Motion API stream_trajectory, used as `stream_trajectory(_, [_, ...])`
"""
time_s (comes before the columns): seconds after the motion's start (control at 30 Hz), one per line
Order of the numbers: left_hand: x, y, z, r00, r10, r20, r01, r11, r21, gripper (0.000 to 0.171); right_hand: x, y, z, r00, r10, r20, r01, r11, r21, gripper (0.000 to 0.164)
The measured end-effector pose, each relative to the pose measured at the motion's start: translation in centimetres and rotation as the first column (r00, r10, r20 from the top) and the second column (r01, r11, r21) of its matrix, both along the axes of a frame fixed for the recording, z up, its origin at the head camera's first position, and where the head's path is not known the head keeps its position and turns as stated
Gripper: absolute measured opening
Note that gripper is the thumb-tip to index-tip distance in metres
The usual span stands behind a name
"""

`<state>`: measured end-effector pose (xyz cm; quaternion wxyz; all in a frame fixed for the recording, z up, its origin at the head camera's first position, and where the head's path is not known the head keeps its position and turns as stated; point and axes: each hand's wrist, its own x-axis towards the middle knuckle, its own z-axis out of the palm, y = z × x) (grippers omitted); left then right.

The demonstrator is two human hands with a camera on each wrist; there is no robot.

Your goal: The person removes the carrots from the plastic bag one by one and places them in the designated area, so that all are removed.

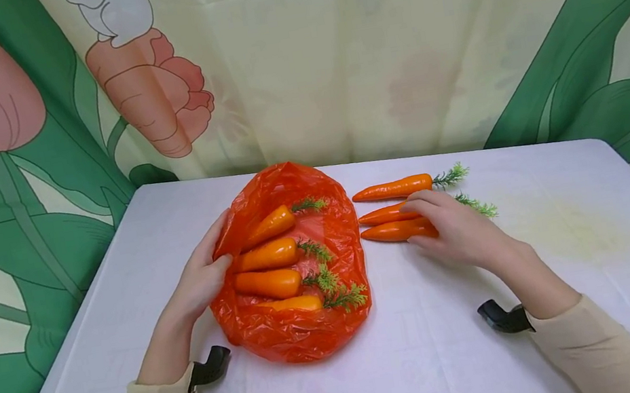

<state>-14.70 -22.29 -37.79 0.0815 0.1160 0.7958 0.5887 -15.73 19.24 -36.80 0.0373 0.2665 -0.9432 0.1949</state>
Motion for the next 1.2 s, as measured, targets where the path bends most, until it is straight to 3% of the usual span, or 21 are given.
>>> stream_trajectory(0.3, [0.0,0.0,0.2,1.000,0.005,-0.004,-0.005,1.000,-0.010,0.072,0.0,-3.1,0.4,0.997,0.070,-0.033,-0.073,0.993,-0.097,0.038])
stream_trajectory(0.8, [0.1,0.1,0.4,1.000,0.014,0.009,-0.014,1.000,-0.025,0.072,0.7,-9.1,1.3,0.983,0.181,0.006,-0.179,0.975,-0.128,0.041])
stream_trajectory(1.2, [0.1,0.0,0.4,1.000,0.015,0.008,-0.014,0.999,-0.048,0.073,1.9,-13.0,0.9,0.944,0.328,-0.020,-0.327,0.933,-0.148,0.040])
